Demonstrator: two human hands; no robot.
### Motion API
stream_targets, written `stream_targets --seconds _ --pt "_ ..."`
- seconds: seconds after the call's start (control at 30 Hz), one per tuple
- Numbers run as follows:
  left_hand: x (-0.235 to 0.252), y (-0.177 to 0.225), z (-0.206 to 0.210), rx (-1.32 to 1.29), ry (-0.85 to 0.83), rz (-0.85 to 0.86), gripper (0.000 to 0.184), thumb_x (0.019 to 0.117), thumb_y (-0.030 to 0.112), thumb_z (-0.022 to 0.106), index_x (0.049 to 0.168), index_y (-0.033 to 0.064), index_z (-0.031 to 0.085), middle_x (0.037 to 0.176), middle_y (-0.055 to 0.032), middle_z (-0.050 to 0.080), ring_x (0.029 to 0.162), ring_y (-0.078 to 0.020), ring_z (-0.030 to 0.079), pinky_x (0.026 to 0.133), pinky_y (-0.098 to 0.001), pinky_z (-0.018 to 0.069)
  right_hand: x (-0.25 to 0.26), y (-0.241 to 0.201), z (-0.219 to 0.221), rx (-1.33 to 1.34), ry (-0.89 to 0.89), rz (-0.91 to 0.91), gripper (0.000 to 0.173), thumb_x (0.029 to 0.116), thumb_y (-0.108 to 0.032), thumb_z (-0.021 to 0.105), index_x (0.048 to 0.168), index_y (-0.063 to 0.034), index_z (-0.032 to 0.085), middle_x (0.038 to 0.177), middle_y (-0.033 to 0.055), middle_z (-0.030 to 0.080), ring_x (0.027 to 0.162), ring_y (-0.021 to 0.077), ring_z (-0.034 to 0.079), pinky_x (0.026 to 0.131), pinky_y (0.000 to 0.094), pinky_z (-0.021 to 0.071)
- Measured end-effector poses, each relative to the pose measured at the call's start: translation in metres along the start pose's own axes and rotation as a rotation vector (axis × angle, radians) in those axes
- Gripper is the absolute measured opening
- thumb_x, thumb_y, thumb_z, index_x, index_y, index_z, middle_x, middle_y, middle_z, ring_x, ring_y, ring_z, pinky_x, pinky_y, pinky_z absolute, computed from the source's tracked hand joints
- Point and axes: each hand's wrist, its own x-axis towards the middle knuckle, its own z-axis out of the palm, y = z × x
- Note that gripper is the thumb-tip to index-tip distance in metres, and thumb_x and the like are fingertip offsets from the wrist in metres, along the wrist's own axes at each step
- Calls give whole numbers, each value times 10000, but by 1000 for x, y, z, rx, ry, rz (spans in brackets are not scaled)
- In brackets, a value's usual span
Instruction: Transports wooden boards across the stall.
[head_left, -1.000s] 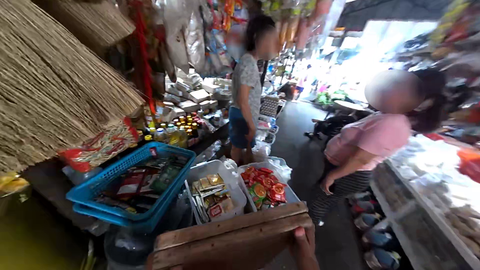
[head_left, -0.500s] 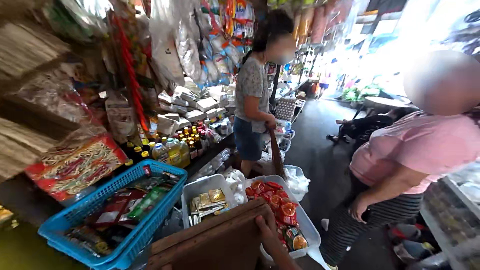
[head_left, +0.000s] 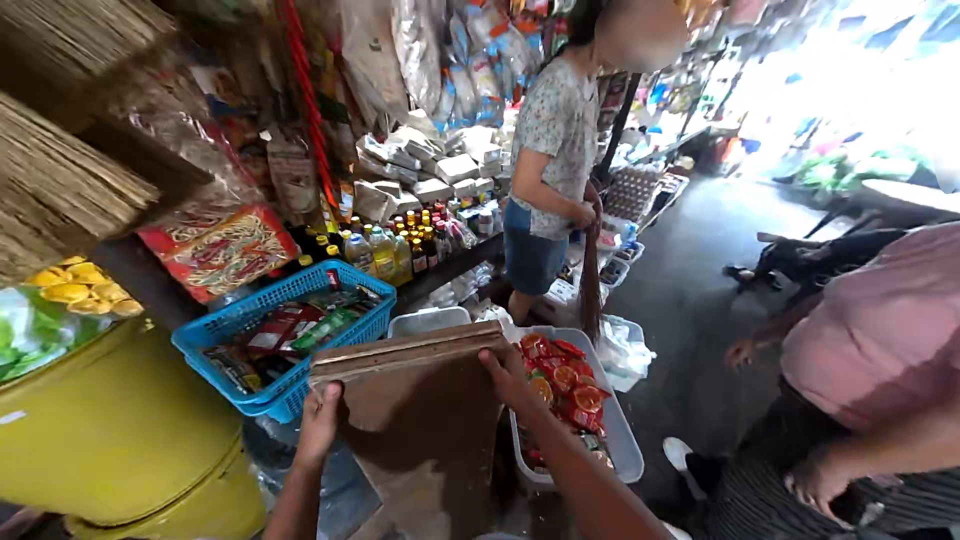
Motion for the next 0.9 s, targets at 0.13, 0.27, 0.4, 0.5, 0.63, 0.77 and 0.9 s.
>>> stream_targets --seconds 0.13,0.27,0.4,0.5,0.63,0.77,0.9 --pt "-1 -3 1 -17 26 25 1041 780 850 575 1315 -34 455 936 114 649 822 92 630 771 -159 558 1 9 9 -3 100 -59 780 926 -570 599 1275 127 600 1032 188 738 961 163 718 921 405 574" --pt "-6 -6 -2 -28 43 44 949 797 842 569 1254 15 483 886 163 644 781 106 625 730 -151 556 2 12 14 19 136 -133 705 935 -520 625 1223 123 626 956 145 746 878 106 721 847 342 592" --pt "-9 -8 -3 -78 52 63 939 791 833 588 1286 45 462 949 175 667 862 94 647 795 -168 566 5 15 18 28 155 -167 715 928 -533 624 1185 133 635 925 132 744 845 70 710 818 305 586" --pt "-8 -9 -4 -66 55 48 927 775 851 584 1263 71 475 902 184 656 803 96 640 740 -159 562 8 17 19 22 163 -182 751 920 -587 609 1162 123 646 908 115 744 831 53 707 805 292 587" --pt "-4 -9 0 -50 63 31 917 777 858 573 1211 54 493 832 191 630 737 102 624 699 -154 556 13 17 18 14 162 -160 807 907 -653 580 1149 114 654 907 122 738 835 71 703 801 311 579" --pt "-2 -8 4 -81 63 39 853 790 833 592 1194 88 487 816 215 623 725 112 616 686 -140 545 15 20 17 40 140 -141 788 914 -625 594 1194 110 640 952 126 743 871 67 703 836 308 578" --pt "-7 1 5 -43 53 30 938 903 711 544 1350 -94 366 1022 79 617 900 106 605 845 -163 532 14 18 16 45 129 -127 803 917 -611 600 1219 132 621 981 165 741 907 123 715 866 357 582"
